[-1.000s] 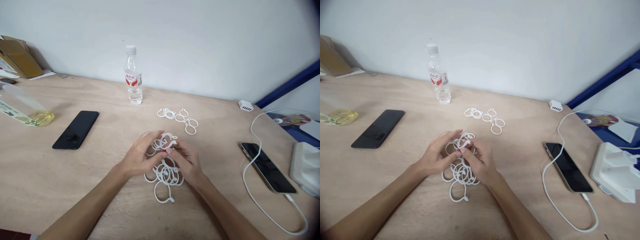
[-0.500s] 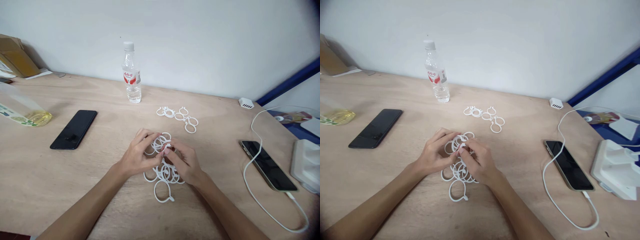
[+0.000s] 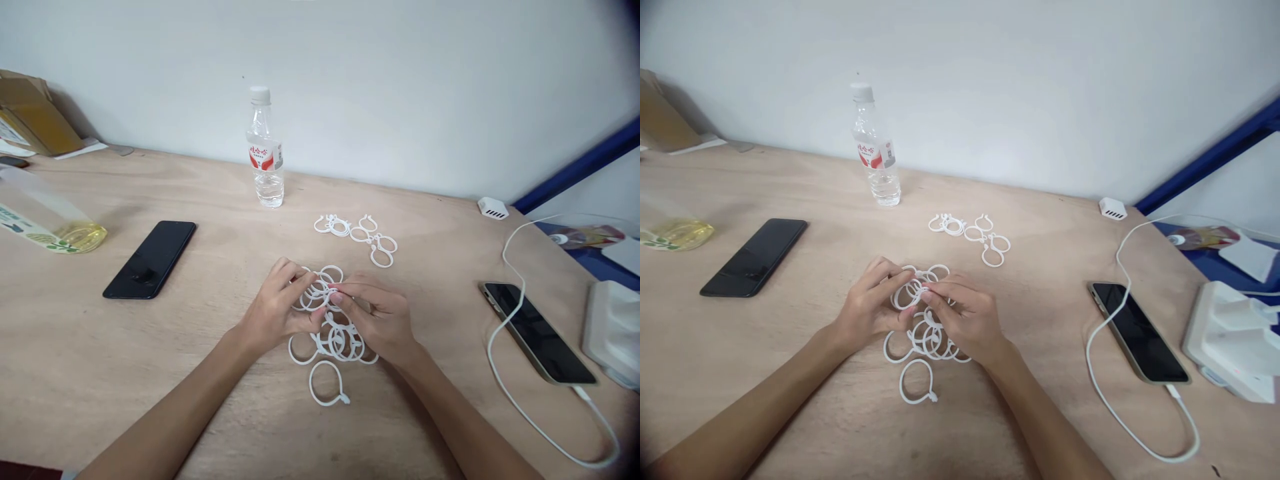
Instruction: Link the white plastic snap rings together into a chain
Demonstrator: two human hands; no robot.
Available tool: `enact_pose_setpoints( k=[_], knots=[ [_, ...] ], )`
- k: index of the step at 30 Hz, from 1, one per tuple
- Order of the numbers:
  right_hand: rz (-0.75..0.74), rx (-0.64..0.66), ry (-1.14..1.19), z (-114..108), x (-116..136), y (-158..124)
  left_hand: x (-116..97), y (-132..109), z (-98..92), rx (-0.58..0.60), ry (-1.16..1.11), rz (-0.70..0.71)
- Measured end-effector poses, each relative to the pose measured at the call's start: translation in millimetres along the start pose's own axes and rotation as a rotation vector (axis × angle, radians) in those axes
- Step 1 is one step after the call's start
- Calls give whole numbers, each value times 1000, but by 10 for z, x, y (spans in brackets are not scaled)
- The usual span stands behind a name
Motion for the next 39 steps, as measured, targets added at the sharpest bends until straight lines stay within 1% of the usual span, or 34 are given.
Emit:
enact_pose_setpoints(
  k=[3,5,12,15,17,18,20,21,23,25,27,30,34,36,39],
  knots=[
    [62,5,31,3,-7,1,18,5,-4,58,-76,-114],
    [97,3,35,0,-16,-1,18,13,-9,83,-98,-162],
    [148,13,0,2,-43,-6,6,27,-1,109,-80,-187],
    [171,58,-50,-40,-81,26,14,17,14,135,-56,-200],
    [200,28,-148,-146,-160,65,25,10,19,151,-28,-247],
    [226,-28,-228,-227,-222,85,30,7,18,151,-15,-279],
    [261,-191,-443,-420,-377,116,37,5,14,156,0,-343],
    [285,-210,-564,-502,-468,124,37,5,12,164,2,-365],
    [291,-159,-733,-616,-640,129,32,8,10,199,5,-381],
    [285,-92,-771,-661,-767,120,26,13,8,237,21,-376],
    [266,-56,-751,-646,-815,111,22,18,3,253,32,-369],
    [220,-50,-710,-543,-746,108,22,27,-5,240,5,-387],
    [89,-60,-575,-317,-467,85,28,40,-6,181,-21,-444],
    [3,-21,-482,-188,-308,51,29,44,-2,151,-33,-456],
    [-132,78,-360,-18,-126,-15,25,44,10,128,-86,-438]
  ],
)
Point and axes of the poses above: each hand's wrist, its own y-axis towards the middle knuckle, its own z-axis out of the palm, x = y × z, the point moved 2 cm from there along y, towards the middle knuckle, and after that the axes turned 7 degrees about -x, right-handed, at the moved point
